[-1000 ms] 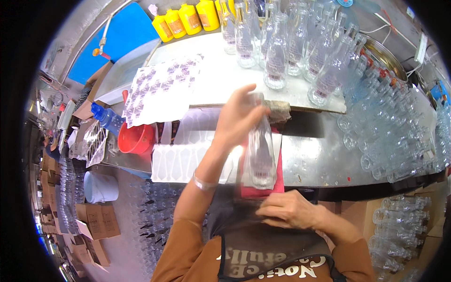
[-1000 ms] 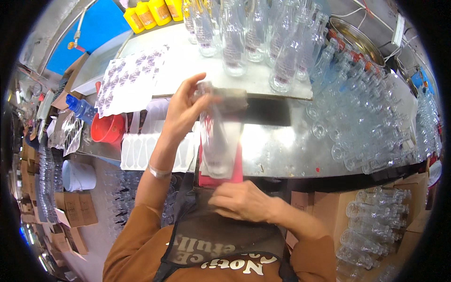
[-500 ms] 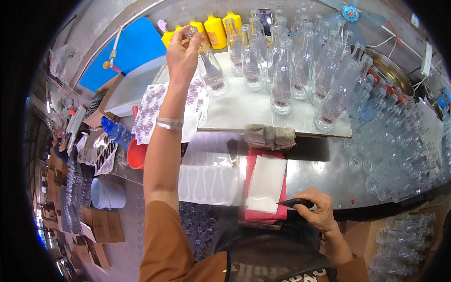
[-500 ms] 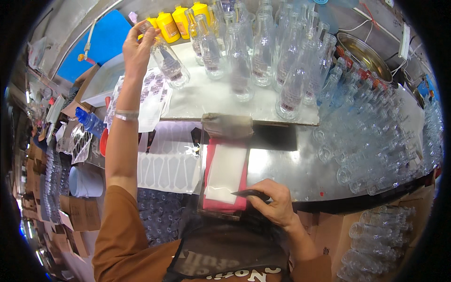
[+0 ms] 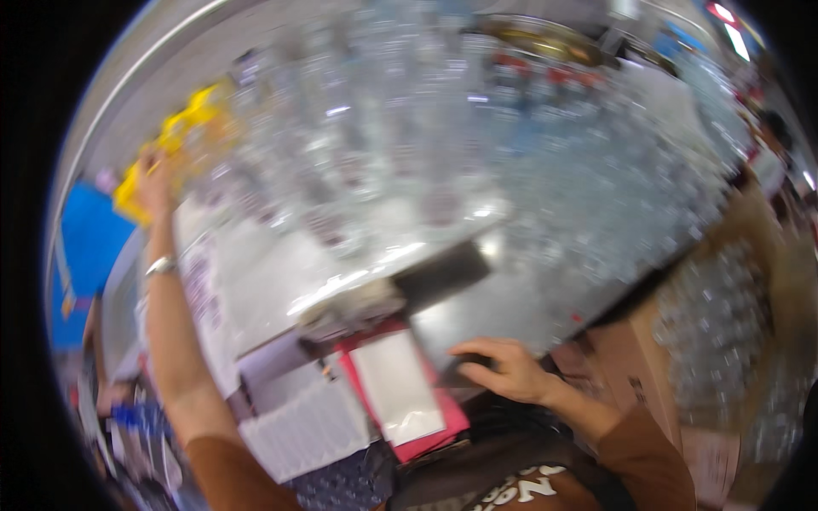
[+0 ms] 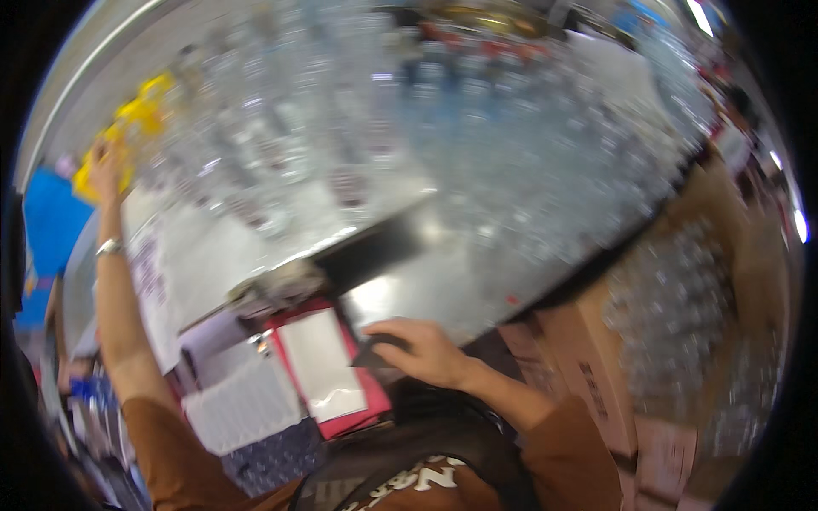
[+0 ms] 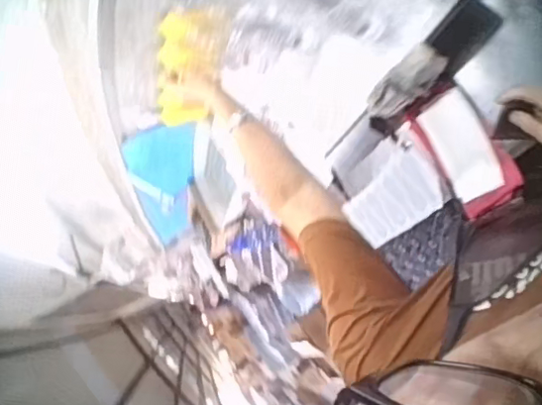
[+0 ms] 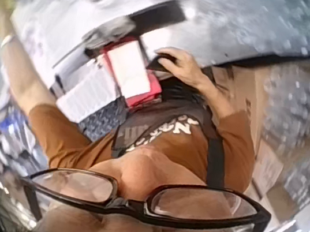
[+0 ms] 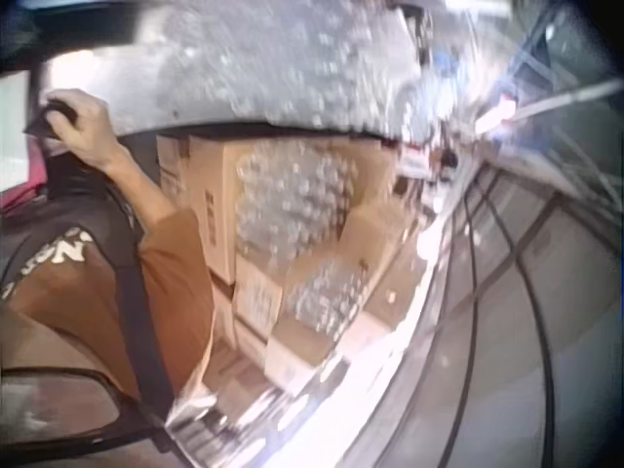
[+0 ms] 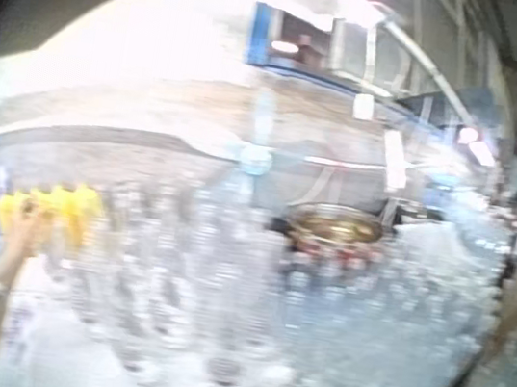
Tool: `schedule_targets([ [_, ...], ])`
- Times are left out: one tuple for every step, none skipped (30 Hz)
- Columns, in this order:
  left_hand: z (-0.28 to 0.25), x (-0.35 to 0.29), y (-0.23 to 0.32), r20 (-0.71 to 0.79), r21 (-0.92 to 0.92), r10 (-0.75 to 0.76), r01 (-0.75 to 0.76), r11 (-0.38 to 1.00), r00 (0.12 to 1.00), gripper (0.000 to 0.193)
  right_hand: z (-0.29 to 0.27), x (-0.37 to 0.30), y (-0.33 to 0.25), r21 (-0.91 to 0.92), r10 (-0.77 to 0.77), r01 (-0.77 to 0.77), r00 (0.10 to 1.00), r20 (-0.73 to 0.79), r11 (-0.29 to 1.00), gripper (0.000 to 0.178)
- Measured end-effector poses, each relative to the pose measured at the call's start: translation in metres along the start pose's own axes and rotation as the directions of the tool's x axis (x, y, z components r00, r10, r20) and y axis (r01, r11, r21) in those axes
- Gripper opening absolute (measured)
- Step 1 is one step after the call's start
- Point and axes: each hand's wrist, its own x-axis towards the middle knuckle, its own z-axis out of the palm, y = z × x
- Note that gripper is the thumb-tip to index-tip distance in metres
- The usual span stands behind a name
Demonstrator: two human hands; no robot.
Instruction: The person applies labels to clear plastic bottles one at a time. They pick up a bottle, place a label on it, smooth it with a black card, and set the bottle aside. The process repeats for multiple bottles.
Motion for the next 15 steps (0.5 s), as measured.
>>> schedule_targets([
  [-0.006, 0.015, -0.029, 0.026, -0.009, -0.009, 0.009, 1.000, 1.000, 0.048, -0.001, -0.003, -0.006, 0.059, 0.046, -0.046, 0.999, 0.002, 0.997, 0.027],
  [-0.004, 0.028, -0.040, 0.074, -0.111, -0.032, 0.040, 0.993, 0.997, 0.048, -0.003, -0.008, -0.008, 0.171, 0.108, -0.101, 0.994, -0.028, 0.980, 0.026],
  [0.001, 0.032, -0.037, 0.098, -0.171, 0.008, 0.009, 0.985, 0.995, 0.048, -0.008, -0.014, -0.009, 0.289, 0.163, -0.144, 0.986, -0.044, 0.947, 0.025],
  [0.032, 0.007, -0.012, 0.197, -0.252, -0.055, 0.105, 0.962, 0.979, 0.060, -0.021, -0.023, -0.010, 0.327, 0.219, -0.174, 0.970, -0.107, 0.929, 0.021],
  [0.033, -0.004, -0.005, 0.155, -0.337, -0.076, 0.125, 0.933, 0.985, 0.064, -0.031, -0.028, -0.015, 0.387, 0.244, -0.167, 0.957, -0.159, 0.907, 0.023],
  [0.021, -0.009, -0.002, 0.101, -0.400, -0.102, 0.134, 0.907, 0.990, 0.069, -0.047, -0.031, -0.020, 0.288, 0.148, -0.069, 0.954, -0.261, 0.955, 0.027],
  [-0.011, -0.007, -0.005, 0.034, -0.438, -0.125, 0.127, 0.890, 0.992, 0.073, -0.060, -0.028, -0.033, 0.307, 0.144, -0.029, 0.923, -0.357, 0.951, 0.028],
  [-0.009, -0.036, 0.025, 0.133, -0.548, -0.163, 0.209, 0.810, 0.978, 0.079, -0.076, -0.032, -0.043, 0.249, 0.121, 0.018, 0.838, -0.532, 0.968, 0.024],
  [-0.026, -0.053, 0.045, 0.096, -0.561, -0.179, 0.202, 0.803, 0.979, 0.076, -0.092, -0.025, -0.062, 0.010, -0.040, 0.062, 0.749, -0.662, 0.998, 0.019],
  [-0.049, -0.064, 0.065, 0.047, -0.573, -0.187, 0.180, 0.799, 0.981, 0.074, -0.110, -0.015, -0.062, -0.235, -0.275, 0.149, 0.639, -0.718, 0.961, 0.017],
  [-0.073, -0.078, 0.086, 0.001, -0.578, -0.199, 0.163, 0.800, 0.980, 0.071, -0.124, -0.007, -0.081, -0.390, -0.339, 0.069, 0.646, -0.684, 0.918, 0.021],
  [-0.093, -0.101, 0.122, -0.014, -0.580, -0.192, 0.149, 0.801, 0.981, 0.065, -0.139, 0.006, -0.082, -0.543, -0.449, 0.033, 0.605, -0.657, 0.839, 0.028],
  [-0.120, -0.127, 0.160, -0.037, -0.572, -0.184, 0.130, 0.810, 0.982, 0.060, -0.155, 0.024, -0.069, -0.633, -0.499, -0.018, 0.599, -0.627, 0.774, 0.032],
  [-0.141, -0.153, 0.190, -0.017, -0.621, -0.167, 0.120, 0.775, 0.986, 0.057, -0.169, 0.042, -0.047, -0.717, -0.547, -0.072, 0.594, -0.589, 0.694, 0.036],
  [-0.148, -0.183, 0.220, 0.015, -0.687, -0.154, 0.123, 0.716, 0.988, 0.053, -0.180, 0.044, -0.031, -0.798, -0.594, -0.150, 0.592, -0.545, 0.584, 0.040],
])
